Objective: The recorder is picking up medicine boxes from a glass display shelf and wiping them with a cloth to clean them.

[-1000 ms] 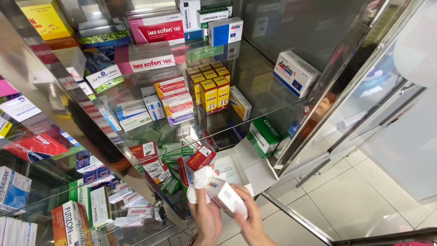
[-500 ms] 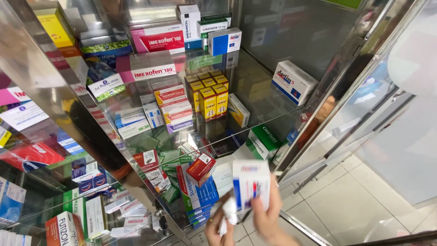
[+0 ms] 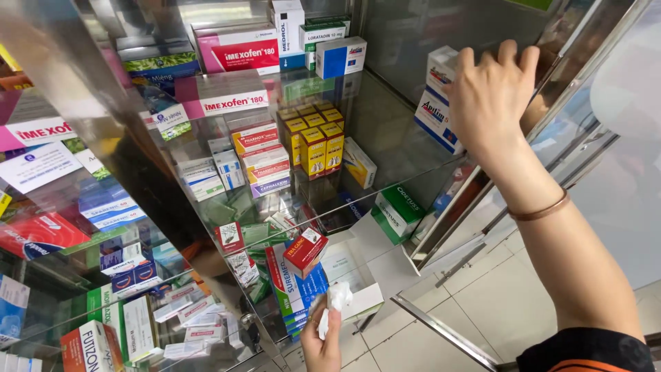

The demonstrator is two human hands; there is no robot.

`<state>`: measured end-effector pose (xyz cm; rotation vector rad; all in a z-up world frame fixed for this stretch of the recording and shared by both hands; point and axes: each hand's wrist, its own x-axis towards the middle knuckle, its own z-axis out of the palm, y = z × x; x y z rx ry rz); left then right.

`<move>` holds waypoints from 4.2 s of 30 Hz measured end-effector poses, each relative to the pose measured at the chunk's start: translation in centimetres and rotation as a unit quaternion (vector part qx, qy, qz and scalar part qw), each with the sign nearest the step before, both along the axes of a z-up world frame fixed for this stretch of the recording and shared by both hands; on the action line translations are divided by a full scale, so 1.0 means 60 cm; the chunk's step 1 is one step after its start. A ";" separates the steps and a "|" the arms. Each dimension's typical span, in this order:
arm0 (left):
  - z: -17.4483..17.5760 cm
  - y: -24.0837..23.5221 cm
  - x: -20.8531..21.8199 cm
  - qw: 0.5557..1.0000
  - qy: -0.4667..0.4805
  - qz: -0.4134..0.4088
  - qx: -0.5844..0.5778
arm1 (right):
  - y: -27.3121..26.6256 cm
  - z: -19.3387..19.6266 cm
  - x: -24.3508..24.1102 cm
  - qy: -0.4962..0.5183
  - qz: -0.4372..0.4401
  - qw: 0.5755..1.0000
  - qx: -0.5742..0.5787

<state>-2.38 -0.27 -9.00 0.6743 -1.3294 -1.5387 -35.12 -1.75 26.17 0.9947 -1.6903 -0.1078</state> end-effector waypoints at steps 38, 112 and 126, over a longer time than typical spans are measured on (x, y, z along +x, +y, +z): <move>-0.140 -0.042 0.018 0.991 0.061 0.023 0.120 | -0.418 -0.028 -0.021 -0.333 0.108 0.919 0.182; 0.125 0.027 0.005 0.852 -0.151 0.151 -0.478 | 0.142 -0.445 0.326 -0.886 0.420 -0.082 -0.177; 0.243 0.004 0.002 0.804 -0.219 0.103 -0.543 | 0.161 -0.601 0.298 -0.947 0.250 -0.052 -0.196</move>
